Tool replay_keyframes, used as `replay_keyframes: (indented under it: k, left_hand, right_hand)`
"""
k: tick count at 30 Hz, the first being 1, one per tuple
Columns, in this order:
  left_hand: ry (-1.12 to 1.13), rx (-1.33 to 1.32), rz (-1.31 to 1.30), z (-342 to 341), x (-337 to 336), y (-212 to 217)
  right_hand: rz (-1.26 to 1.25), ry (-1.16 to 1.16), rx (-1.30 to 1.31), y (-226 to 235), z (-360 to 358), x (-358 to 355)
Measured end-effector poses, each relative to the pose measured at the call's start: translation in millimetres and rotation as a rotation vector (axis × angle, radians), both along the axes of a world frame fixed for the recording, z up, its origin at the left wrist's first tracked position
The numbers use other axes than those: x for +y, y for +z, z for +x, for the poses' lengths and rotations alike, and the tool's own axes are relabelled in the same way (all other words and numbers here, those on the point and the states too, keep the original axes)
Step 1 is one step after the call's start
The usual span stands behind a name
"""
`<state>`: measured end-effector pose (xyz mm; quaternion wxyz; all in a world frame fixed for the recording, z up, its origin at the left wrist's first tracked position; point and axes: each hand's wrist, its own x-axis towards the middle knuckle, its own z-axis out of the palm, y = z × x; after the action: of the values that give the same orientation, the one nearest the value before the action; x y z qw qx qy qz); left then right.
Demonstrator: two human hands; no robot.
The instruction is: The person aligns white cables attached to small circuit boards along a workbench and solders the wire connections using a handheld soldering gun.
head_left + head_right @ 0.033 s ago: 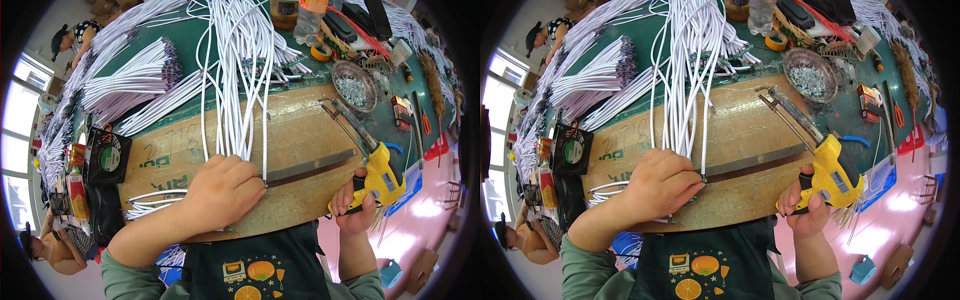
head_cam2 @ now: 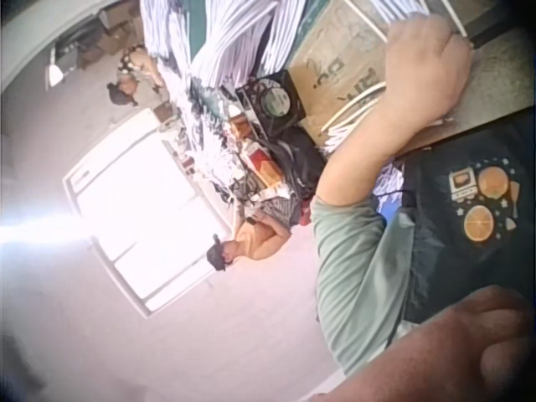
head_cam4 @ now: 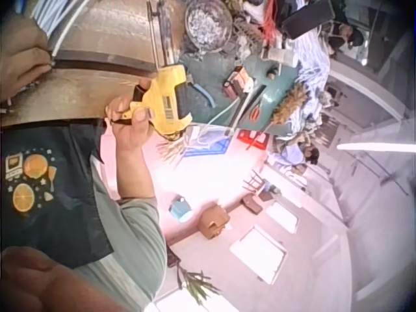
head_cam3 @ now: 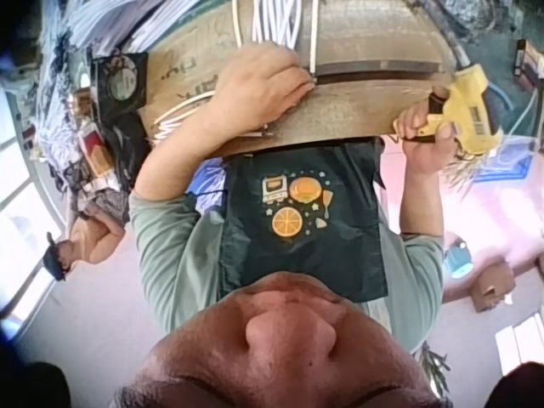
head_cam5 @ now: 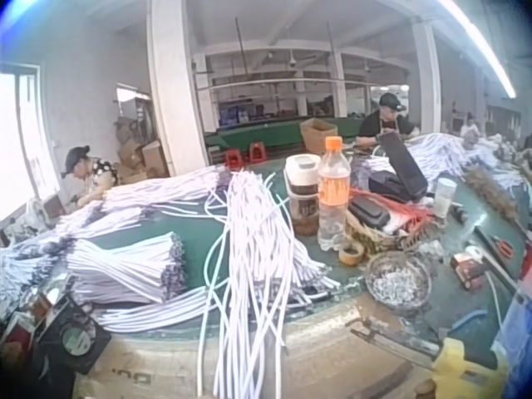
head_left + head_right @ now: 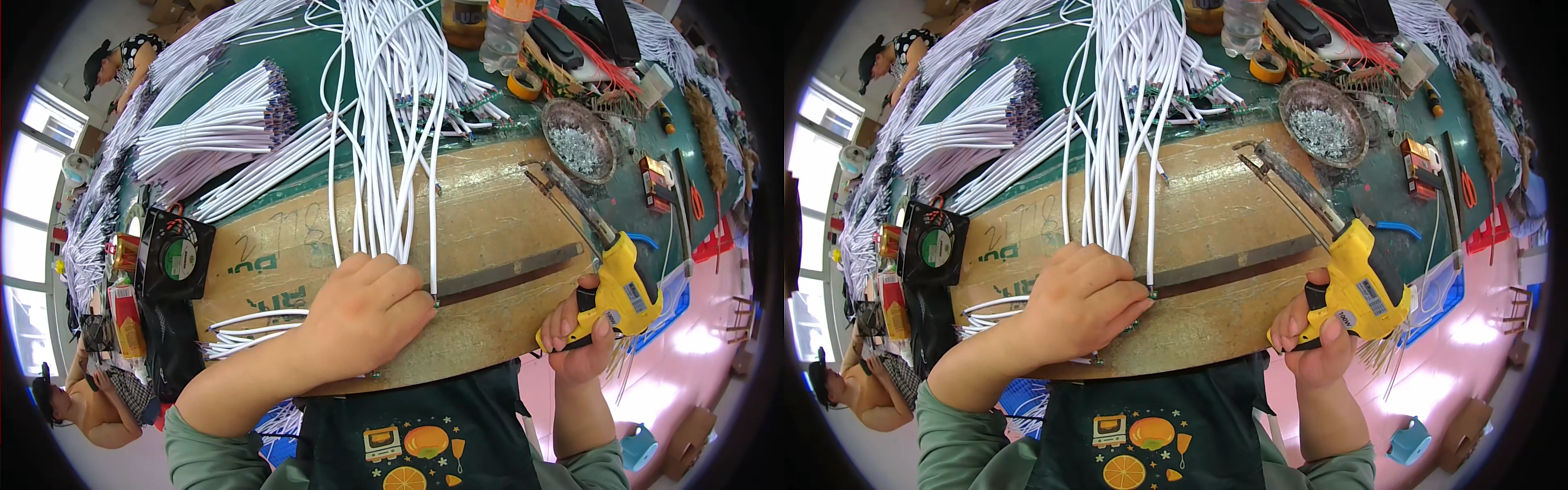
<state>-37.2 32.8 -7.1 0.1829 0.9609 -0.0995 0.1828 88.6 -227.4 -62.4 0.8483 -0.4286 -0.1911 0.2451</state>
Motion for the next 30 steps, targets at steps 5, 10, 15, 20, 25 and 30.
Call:
replay_keyframes:
  k: [5, 10, 15, 20, 25, 30]
  left_hand:
    - [-0.021, 0.001, 0.071, 1, -2, 1]
    - [-0.002, 0.038, -0.072, 1, 1, 9]
    - [0.209, -0.076, -0.083, 18, 51, 9]
    - [0.682, -0.014, -0.093, 37, 131, -13]
    - [0.729, 0.099, 0.054, 50, 139, -28]
    - [0.729, 0.051, 0.099, 55, 140, -32]
  right_hand:
    - [0.002, 0.010, 0.010, -1, 1, 0]
    - [0.009, 0.010, 0.006, 0, 1, -1]
    - [-0.011, -0.018, 0.035, 4, -1, 0]
    - [-0.002, -0.023, 0.038, 3, 0, 1]
    - [-0.006, -0.047, 0.062, 2, -1, 0]
    - [-0.019, -0.048, 0.046, 2, 0, 0]
